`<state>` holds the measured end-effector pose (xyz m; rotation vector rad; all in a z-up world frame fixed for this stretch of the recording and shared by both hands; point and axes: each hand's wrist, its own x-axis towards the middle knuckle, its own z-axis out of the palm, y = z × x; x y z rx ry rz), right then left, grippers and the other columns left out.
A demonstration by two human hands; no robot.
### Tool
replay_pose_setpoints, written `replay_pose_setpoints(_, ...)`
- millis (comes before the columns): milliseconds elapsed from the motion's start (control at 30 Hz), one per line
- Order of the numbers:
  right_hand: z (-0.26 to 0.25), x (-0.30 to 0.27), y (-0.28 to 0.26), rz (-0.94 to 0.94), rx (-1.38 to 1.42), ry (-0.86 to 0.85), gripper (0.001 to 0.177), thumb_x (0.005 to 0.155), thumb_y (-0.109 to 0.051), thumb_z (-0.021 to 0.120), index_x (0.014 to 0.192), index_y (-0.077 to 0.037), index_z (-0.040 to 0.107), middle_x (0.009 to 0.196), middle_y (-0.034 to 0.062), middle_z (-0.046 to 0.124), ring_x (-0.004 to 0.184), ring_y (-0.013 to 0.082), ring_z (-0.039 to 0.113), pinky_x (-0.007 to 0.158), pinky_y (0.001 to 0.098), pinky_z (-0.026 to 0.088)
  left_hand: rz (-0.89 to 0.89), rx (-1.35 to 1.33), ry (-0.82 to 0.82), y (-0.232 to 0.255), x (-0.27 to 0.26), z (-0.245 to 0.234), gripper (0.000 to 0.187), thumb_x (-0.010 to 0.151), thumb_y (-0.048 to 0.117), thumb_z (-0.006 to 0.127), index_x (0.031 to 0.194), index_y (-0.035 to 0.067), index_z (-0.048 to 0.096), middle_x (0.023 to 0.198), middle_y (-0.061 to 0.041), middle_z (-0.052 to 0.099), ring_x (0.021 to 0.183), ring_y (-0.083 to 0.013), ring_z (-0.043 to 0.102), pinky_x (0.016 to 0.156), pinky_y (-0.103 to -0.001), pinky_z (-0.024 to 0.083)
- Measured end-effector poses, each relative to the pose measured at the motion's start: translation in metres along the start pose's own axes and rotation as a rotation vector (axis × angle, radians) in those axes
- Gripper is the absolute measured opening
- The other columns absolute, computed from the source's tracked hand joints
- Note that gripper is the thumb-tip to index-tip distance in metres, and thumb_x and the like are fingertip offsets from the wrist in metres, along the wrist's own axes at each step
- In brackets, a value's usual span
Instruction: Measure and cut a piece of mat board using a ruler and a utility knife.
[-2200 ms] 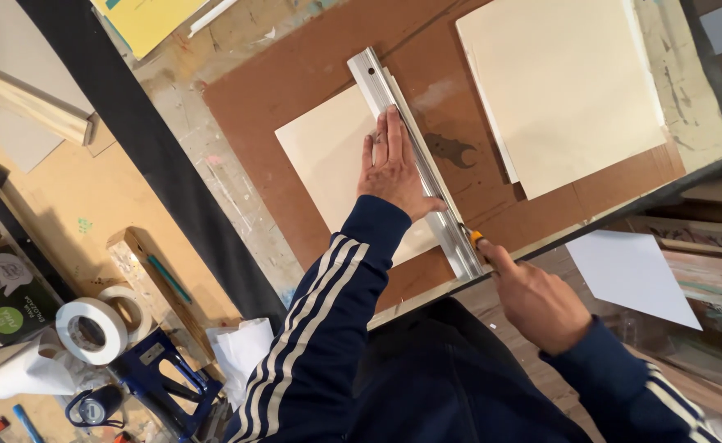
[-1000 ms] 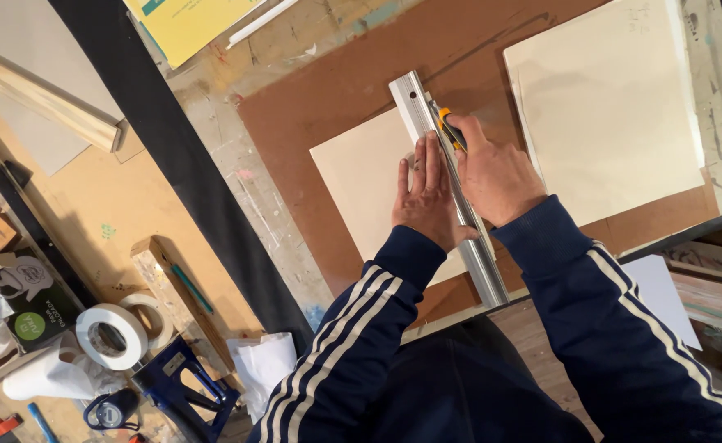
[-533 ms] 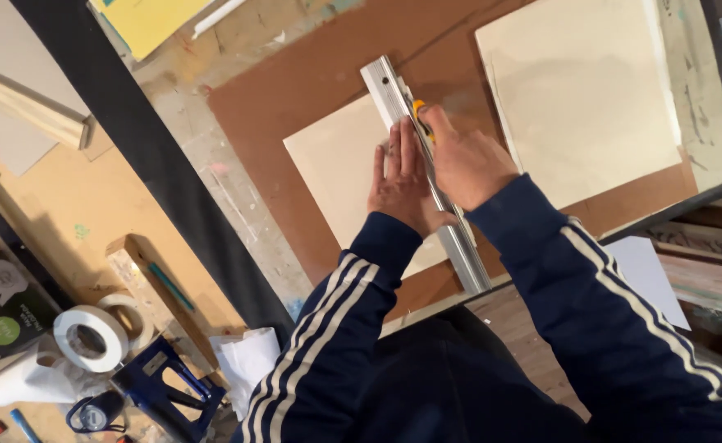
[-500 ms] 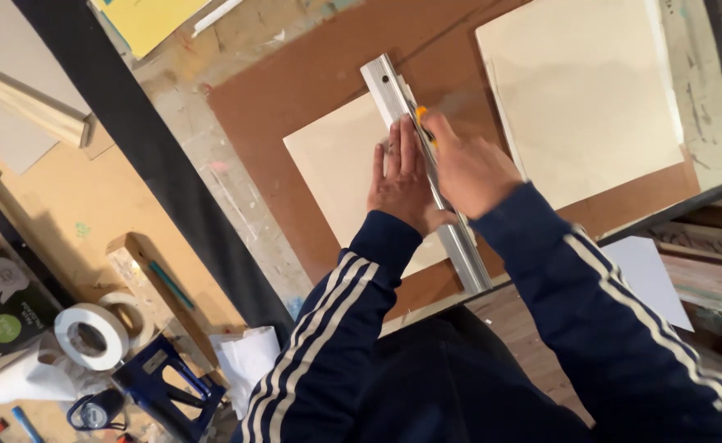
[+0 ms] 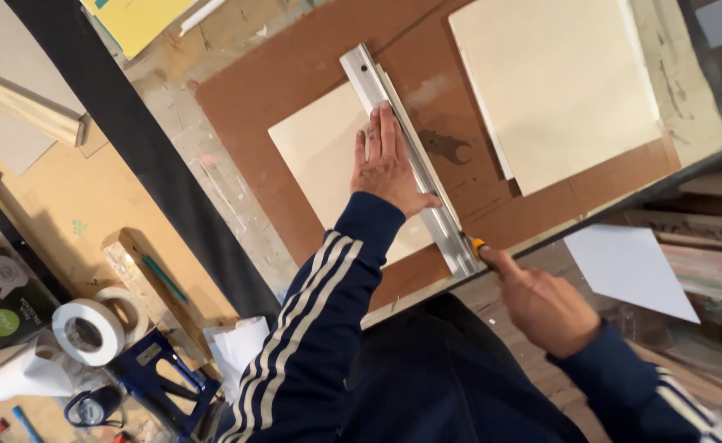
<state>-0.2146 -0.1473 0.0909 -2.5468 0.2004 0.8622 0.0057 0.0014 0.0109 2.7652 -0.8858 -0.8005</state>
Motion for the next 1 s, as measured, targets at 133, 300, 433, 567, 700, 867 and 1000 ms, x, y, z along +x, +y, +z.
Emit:
replay_pose_setpoints(133, -0.025, -0.014, -0.006, 0.11, 0.117, 0.052, 0.049, 0.094, -0.017, 0.056, 0.14, -0.016, 0.039, 0.075, 0.0216, 0.072, 0.072, 0.0419, 0.071, 0.062, 0.0554, 0.053, 0.018, -0.026, 0.078, 0.0, 0.008, 0.0, 0.156, 0.054, 0.076, 0.085, 0.157, -0.011, 0.006, 0.168, -0.024, 0.0, 0.158, -0.0359, 0.007, 0.128, -0.051, 0.012)
replay_pose_setpoints(300, -0.03, -0.005, -0.02, 0.192, 0.267, 0.186, 0.052, 0.092, -0.014, 0.057, 0.142, -0.014, 0.044, 0.081, 0.0249, 0.072, 0.078, 0.0465, 0.069, 0.067, 0.0553, 0.053, 0.046, -0.05, 0.09, -0.002, 0.004, 0.005, 0.157, 0.052, 0.076, 0.087, 0.155, -0.013, 0.009, 0.167, -0.025, -0.001, 0.157, -0.0382, 0.007, 0.127, -0.051, 0.014)
replay_pose_setpoints(433, -0.026, 0.04, -0.029, 0.163, 0.312, 0.286, 0.047, 0.095, -0.013, 0.055, 0.141, -0.013, 0.044, 0.094, 0.0256, 0.072, 0.081, 0.0476, 0.069, 0.067, 0.0566, 0.052, 0.026, -0.057, 0.057, -0.005, 0.0, 0.009, 0.158, 0.049, 0.076, 0.087, 0.156, -0.011, 0.008, 0.167, -0.023, -0.001, 0.157, -0.0366, 0.005, 0.126, -0.05, 0.013)
replay_pose_setpoints(567, -0.042, 0.106, -0.041, -0.075, 0.296, 0.496, 0.049, 0.095, -0.007, 0.051, 0.143, -0.013, 0.044, 0.099, 0.0277, 0.071, 0.086, 0.0492, 0.067, 0.072, 0.0579, 0.052, 0.034, -0.002, 0.057, -0.008, 0.004, 0.009, 0.155, 0.051, 0.081, 0.082, 0.158, -0.009, 0.013, 0.169, -0.023, 0.0, 0.159, -0.0357, 0.004, 0.127, -0.049, 0.013)
replay_pose_setpoints(700, -0.067, 0.163, -0.061, -0.002, 0.236, 0.409, 0.045, 0.101, -0.015, 0.056, 0.144, -0.016, 0.042, 0.086, 0.0259, 0.071, 0.08, 0.0493, 0.067, 0.071, 0.0608, 0.051, 0.024, 0.013, 0.035, -0.006, 0.005, 0.009, 0.161, 0.049, 0.091, 0.073, 0.159, -0.009, 0.011, 0.168, -0.023, -0.003, 0.157, -0.0336, 0.001, 0.126, -0.049, 0.011)
replay_pose_setpoints(867, -0.081, 0.189, -0.069, 0.005, 0.162, 0.39, 0.047, 0.1, -0.017, 0.058, 0.144, -0.018, 0.041, 0.083, 0.0248, 0.071, 0.078, 0.0497, 0.067, 0.071, 0.0617, 0.052, 0.031, 0.052, -0.01, -0.009, 0.004, 0.007, 0.156, 0.055, 0.092, 0.068, 0.159, -0.007, 0.009, 0.168, -0.024, -0.004, 0.158, -0.0344, -0.001, 0.127, -0.05, 0.01)
replay_pose_setpoints(1000, -0.087, 0.194, -0.073, 0.022, 0.144, 0.341, 0.046, 0.101, -0.019, 0.057, 0.144, -0.019, 0.041, 0.085, 0.0244, 0.072, 0.078, 0.0495, 0.068, 0.071, 0.0611, 0.053, 0.047, 0.057, -0.055, -0.008, 0.003, 0.0, 0.155, 0.057, 0.093, 0.067, 0.16, -0.006, 0.007, 0.168, -0.026, -0.005, 0.158, -0.0351, -0.003, 0.127, -0.05, 0.008)
